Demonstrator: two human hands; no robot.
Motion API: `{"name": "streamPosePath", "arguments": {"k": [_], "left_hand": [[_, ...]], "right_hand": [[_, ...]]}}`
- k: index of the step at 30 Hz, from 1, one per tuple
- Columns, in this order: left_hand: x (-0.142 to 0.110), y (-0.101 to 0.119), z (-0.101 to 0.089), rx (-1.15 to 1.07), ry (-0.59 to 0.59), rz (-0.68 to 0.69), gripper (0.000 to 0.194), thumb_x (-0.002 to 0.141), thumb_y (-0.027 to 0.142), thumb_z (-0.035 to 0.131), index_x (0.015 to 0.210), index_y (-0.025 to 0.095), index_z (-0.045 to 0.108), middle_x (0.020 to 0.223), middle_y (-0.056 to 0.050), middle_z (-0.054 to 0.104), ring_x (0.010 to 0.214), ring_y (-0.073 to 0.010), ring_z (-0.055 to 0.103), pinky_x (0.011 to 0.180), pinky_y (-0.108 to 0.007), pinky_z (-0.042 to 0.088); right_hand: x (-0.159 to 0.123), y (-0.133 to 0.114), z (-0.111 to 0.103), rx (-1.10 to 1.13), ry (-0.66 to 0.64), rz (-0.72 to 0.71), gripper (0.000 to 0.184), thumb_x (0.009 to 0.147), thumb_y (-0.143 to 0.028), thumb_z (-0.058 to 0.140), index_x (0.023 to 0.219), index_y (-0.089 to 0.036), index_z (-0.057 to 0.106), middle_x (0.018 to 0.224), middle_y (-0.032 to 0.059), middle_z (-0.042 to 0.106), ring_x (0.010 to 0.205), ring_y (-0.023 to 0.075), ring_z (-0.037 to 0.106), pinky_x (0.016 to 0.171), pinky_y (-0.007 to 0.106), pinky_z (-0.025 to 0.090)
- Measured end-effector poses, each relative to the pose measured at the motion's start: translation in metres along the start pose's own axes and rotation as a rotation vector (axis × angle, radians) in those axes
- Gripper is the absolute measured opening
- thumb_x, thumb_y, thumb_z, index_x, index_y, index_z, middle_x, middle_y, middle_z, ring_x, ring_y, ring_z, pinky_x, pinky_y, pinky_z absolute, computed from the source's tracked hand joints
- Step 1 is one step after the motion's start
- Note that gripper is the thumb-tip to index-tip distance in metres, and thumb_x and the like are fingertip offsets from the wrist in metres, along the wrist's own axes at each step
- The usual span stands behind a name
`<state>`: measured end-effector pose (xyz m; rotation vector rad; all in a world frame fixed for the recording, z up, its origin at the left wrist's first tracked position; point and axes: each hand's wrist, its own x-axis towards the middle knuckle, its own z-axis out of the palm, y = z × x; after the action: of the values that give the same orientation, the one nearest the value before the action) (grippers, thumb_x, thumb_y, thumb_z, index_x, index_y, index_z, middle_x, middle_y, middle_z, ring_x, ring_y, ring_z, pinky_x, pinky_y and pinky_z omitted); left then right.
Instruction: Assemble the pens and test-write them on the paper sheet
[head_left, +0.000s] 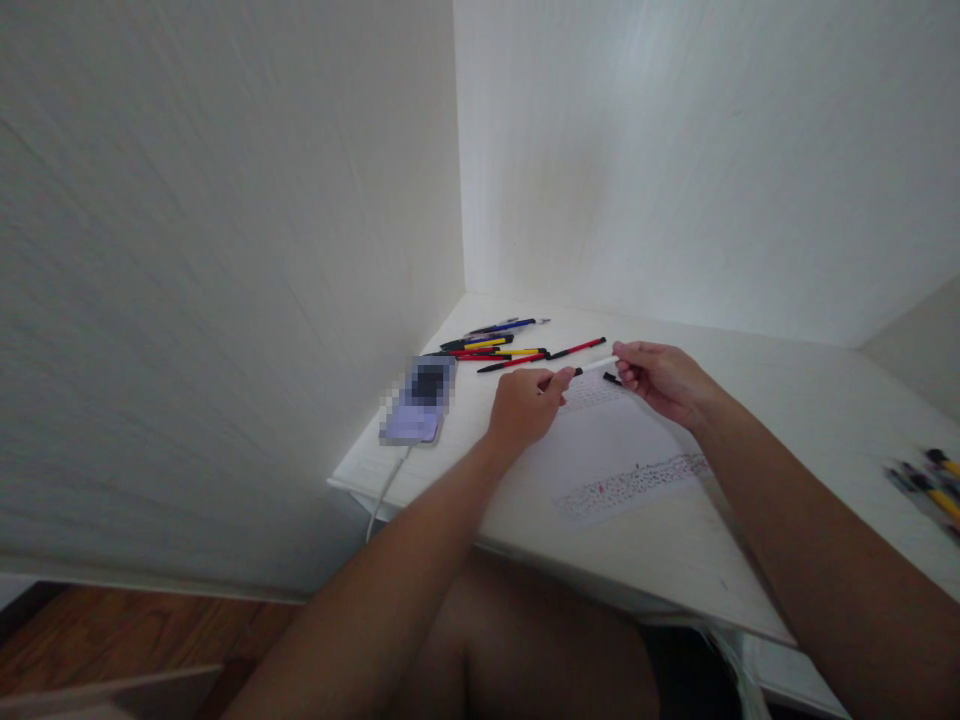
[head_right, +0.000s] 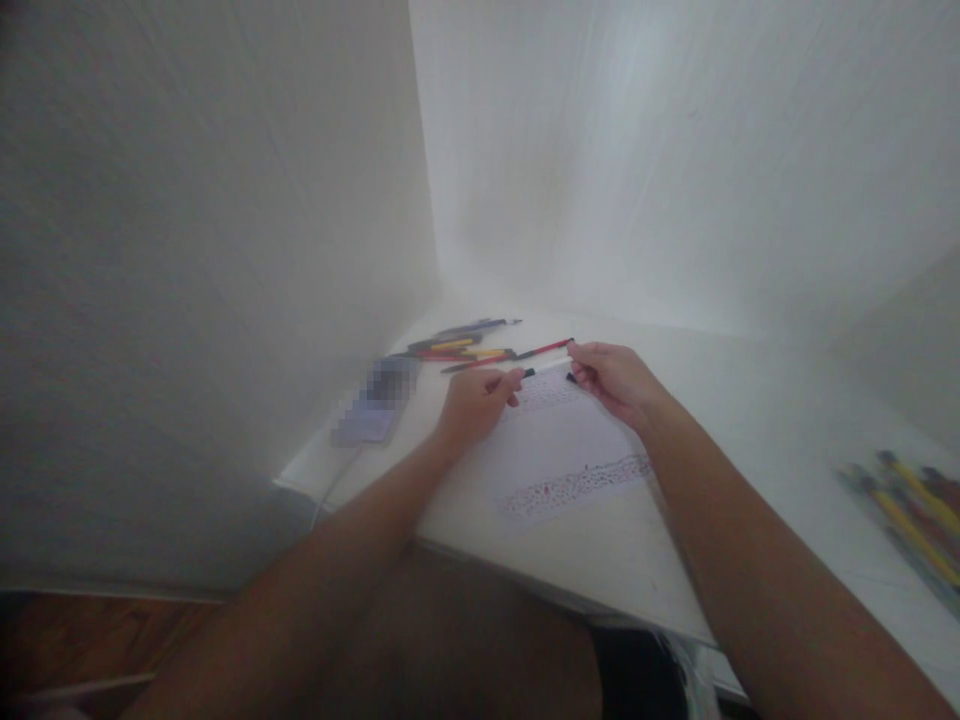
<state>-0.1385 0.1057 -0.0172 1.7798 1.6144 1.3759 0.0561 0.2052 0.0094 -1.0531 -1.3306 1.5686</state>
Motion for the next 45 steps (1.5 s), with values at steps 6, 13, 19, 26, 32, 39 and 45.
{"name": "streamPosePath", "arguments": {"k": [6, 13, 19, 26, 32, 39, 45], "left_hand": [[0.0008, -0.0020, 0.0015, -0.093, 0.000, -0.125, 0.060, 0.102, 0.054, 0.040, 0.063, 0.017, 0.067, 0.055, -0.001, 0.062, 0.052, -0.0118, 0.058, 0.064, -0.029, 0.043], [0.0029, -0.0043, -0.0009, -0.030, 0.090, -0.079, 0.028, 0.093, 0.037, 0.064, 0.073, 0.018, 0.072, 0.069, 0.000, 0.070, 0.061, -0.0126, 0.063, 0.061, -0.027, 0.045], [0.0014, -0.0023, -0.0002, -0.096, 0.145, -0.041, 0.009, 0.085, 0.029, 0.073, 0.086, 0.020, 0.076, 0.080, 0.000, 0.073, 0.066, -0.0124, 0.066, 0.059, -0.024, 0.050], [-0.0010, 0.0014, 0.0002, -0.212, 0.148, -0.072, 0.014, 0.077, 0.020, 0.080, 0.090, 0.016, 0.075, 0.074, -0.001, 0.071, 0.056, -0.0102, 0.063, 0.044, -0.019, 0.047], [-0.0008, -0.0015, 0.0034, -0.151, 0.101, -0.067, 0.021, 0.088, 0.035, 0.070, 0.080, 0.016, 0.073, 0.065, 0.000, 0.067, 0.050, -0.0102, 0.059, 0.051, -0.023, 0.047], [0.0012, -0.0050, 0.0041, -0.019, 0.127, -0.066, 0.056, 0.101, 0.049, 0.045, 0.058, 0.018, 0.064, 0.053, 0.000, 0.061, 0.055, -0.0130, 0.060, 0.062, -0.029, 0.042], [0.0027, -0.0034, 0.0015, -0.026, 0.141, -0.091, 0.032, 0.090, 0.042, 0.066, 0.071, 0.018, 0.071, 0.066, -0.001, 0.068, 0.058, -0.0131, 0.062, 0.059, -0.027, 0.045]], "right_hand": [[-0.0008, 0.0015, -0.0038, -0.060, -0.033, -0.047, 0.024, 0.067, -0.030, 0.086, 0.073, -0.018, 0.066, 0.070, 0.0027, 0.061, 0.063, 0.0113, 0.055, 0.052, 0.022, 0.049], [-0.0029, 0.0021, -0.0029, -0.100, -0.095, -0.067, 0.027, 0.061, -0.025, 0.088, 0.074, -0.019, 0.065, 0.074, 0.0017, 0.063, 0.070, 0.0125, 0.059, 0.063, 0.025, 0.051], [-0.0047, -0.0023, 0.0019, -0.129, -0.061, 0.011, 0.024, 0.072, -0.034, 0.082, 0.079, -0.018, 0.065, 0.073, 0.0044, 0.061, 0.060, 0.0109, 0.052, 0.048, 0.024, 0.043], [-0.0042, -0.0010, -0.0024, -0.277, -0.108, 0.099, 0.036, 0.079, -0.045, 0.076, 0.066, -0.017, 0.057, 0.061, 0.0015, 0.053, 0.048, 0.0066, 0.039, 0.039, 0.023, 0.029], [-0.0035, -0.0017, -0.0034, -0.210, -0.116, 0.032, 0.030, 0.073, -0.040, 0.082, 0.070, -0.016, 0.063, 0.068, 0.0046, 0.061, 0.055, 0.0087, 0.048, 0.046, 0.024, 0.039], [-0.0048, -0.0005, -0.0027, -0.179, -0.139, -0.028, 0.028, 0.070, -0.036, 0.084, 0.077, -0.018, 0.064, 0.074, 0.0051, 0.067, 0.065, 0.0126, 0.059, 0.053, 0.024, 0.046], [-0.0078, -0.0046, 0.0004, -0.095, -0.149, -0.042, 0.025, 0.066, -0.022, 0.086, 0.078, -0.020, 0.065, 0.080, 0.0032, 0.068, 0.075, 0.0142, 0.065, 0.062, 0.024, 0.053]]}}
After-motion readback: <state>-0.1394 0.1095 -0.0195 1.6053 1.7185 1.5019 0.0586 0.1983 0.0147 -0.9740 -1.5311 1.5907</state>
